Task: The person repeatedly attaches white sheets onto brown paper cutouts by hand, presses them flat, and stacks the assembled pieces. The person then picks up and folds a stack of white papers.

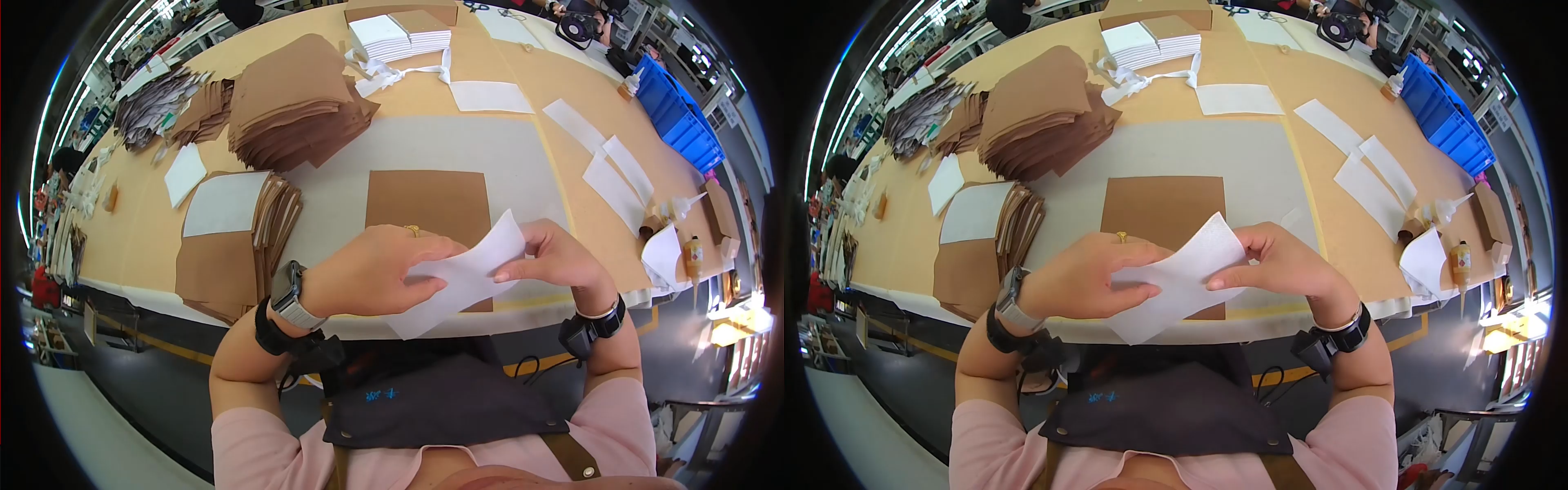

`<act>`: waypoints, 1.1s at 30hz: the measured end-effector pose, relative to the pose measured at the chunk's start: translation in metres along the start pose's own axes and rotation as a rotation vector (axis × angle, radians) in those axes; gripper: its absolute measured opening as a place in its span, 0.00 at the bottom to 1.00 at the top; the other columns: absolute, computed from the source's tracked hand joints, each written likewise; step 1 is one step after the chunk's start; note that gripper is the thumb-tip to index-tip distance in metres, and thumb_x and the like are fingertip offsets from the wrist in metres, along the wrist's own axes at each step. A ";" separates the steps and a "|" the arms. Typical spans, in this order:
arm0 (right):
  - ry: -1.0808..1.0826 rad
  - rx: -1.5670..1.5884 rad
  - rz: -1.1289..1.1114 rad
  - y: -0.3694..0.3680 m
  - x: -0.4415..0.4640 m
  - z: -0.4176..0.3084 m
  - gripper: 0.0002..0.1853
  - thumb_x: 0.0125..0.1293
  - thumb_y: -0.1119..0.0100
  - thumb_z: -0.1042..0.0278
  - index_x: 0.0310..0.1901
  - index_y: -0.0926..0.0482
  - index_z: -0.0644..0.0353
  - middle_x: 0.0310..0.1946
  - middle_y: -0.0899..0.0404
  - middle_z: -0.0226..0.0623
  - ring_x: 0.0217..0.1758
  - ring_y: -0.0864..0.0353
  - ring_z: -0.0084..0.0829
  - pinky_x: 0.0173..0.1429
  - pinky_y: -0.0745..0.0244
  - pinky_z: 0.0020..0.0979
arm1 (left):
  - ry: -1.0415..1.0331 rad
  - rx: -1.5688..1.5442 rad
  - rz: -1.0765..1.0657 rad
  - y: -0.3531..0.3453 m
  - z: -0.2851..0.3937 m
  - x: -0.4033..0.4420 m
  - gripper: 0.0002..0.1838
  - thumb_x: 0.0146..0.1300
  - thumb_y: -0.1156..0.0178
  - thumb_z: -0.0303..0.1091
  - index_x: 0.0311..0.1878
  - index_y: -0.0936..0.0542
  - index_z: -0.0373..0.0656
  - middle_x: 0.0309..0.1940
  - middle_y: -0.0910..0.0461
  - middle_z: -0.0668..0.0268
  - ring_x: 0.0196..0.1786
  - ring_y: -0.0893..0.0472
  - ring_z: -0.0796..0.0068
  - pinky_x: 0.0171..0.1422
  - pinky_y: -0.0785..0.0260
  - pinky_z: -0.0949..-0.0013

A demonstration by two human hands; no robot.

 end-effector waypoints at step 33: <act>-0.400 0.317 0.498 0.037 0.070 0.068 0.15 0.68 0.33 0.65 0.50 0.18 0.68 0.41 0.15 0.35 0.39 0.17 0.22 0.38 0.22 0.25 | 0.698 -0.287 0.657 0.031 -0.172 -0.033 0.12 0.67 0.34 0.34 0.49 0.17 0.37 0.35 0.16 0.68 0.35 0.19 0.82 0.41 0.26 0.76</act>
Point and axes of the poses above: each hand's wrist, its own x-axis towards the middle knuckle, its own y-axis out of the back of the hand, z = x × y, the point moved 5 cm from there along x, towards the middle knuckle
